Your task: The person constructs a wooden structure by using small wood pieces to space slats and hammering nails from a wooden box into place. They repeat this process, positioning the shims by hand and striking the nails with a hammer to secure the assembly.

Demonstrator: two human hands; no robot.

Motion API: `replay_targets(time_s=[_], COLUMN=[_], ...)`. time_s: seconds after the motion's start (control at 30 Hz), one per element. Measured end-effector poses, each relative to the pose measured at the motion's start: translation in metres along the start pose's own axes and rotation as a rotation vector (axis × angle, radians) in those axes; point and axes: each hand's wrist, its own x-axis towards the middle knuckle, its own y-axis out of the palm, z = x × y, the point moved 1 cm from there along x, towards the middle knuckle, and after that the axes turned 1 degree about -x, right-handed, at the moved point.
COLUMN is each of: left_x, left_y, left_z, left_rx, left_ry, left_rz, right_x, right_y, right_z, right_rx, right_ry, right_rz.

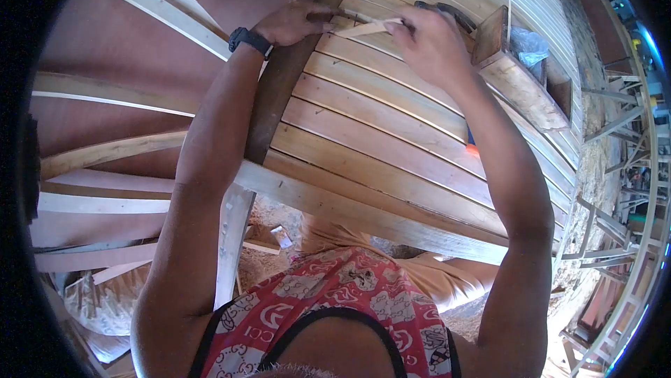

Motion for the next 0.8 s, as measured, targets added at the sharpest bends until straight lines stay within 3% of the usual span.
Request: replay_targets(time_s=[0.13, 0.2, 0.3, 0.4, 0.8], left_x=[-0.002, -0.003, -0.002, -0.001, 0.0], left_y=[-0.001, -0.004, -0.007, -0.005, -0.006], left_z=[0.002, -0.002, -0.006, -0.003, -0.005], left_rx=[0.008, -0.031, -0.031, 0.003, -0.046], left_ry=[0.039, 0.077, 0.045, 0.082, 0.12], left_rz=[-0.03, -0.028, 0.039, 0.0, 0.026], right_x=[0.027, 0.042, 0.06, 0.065, 0.076], right_y=[-0.001, 0.002, -0.001, -0.008, -0.002], right_z=[0.035, 0.038, 0.052, 0.067, 0.076], right_rx=[-0.217, -0.294, -0.506, -0.452, -0.545], right_ry=[-0.119, -0.293, -0.262, -0.359, -0.336], right_rz=[0.025, 0.057, 0.216, 0.087, 0.197])
